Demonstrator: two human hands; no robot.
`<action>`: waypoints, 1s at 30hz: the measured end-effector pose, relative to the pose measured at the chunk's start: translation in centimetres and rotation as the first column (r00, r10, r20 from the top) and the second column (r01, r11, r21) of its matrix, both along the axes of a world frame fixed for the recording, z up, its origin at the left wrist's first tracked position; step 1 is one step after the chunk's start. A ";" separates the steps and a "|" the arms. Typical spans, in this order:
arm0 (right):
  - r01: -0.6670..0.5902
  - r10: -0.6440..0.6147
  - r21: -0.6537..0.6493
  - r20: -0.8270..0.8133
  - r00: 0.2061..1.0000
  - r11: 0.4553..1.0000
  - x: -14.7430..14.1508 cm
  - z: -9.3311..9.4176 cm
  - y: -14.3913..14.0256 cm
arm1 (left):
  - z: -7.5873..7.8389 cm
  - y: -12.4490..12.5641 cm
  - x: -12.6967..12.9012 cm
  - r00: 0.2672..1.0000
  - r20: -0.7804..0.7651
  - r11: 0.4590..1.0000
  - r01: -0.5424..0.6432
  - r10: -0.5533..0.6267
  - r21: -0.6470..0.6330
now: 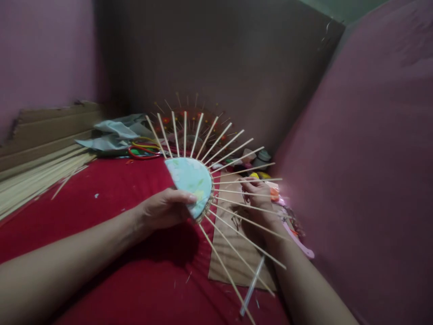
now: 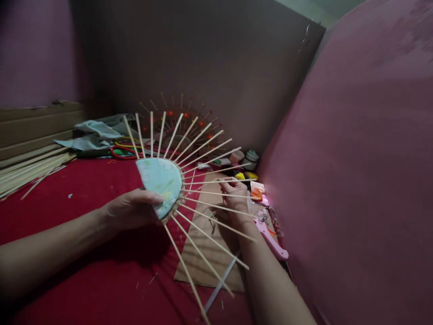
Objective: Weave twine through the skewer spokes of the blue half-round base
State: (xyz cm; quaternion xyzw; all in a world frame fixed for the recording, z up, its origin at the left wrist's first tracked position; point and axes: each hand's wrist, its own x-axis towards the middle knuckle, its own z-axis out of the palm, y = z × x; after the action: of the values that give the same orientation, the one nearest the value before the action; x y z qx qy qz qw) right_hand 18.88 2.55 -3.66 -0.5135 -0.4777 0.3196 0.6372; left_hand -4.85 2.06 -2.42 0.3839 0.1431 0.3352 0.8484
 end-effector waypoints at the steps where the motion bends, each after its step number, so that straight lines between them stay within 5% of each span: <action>1: 0.025 -0.025 0.004 -0.017 1.000 1.000 0.5 0.3 0.1 | 0.0 0.1 0.0 1.000 0.002 1.000 -0.030 0.030 -0.008; 4: 0.089 -0.084 0.082 -0.062 0.995 0.993 1.7 1.1 0.2 | 0.0 0.4 0.1 0.996 -0.002 0.996 -0.091 0.091 -0.017; 8: -0.011 0.045 0.171 -0.196 0.980 0.985 2.4 1.9 -0.1 | -0.3 0.9 0.0 0.997 -0.004 0.997 -0.075 0.075 -0.012; 30: -0.210 0.253 0.157 -0.341 0.905 0.965 3.8 1.8 -0.5 | 0.0 0.9 0.0 0.987 -0.013 0.983 -0.163 0.162 -0.085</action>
State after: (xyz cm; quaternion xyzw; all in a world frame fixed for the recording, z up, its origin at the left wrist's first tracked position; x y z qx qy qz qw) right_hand 22.66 2.05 -1.82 -0.3480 -0.4289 0.4526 0.7000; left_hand -4.86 2.98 -2.44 0.3351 0.1910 0.3958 0.8334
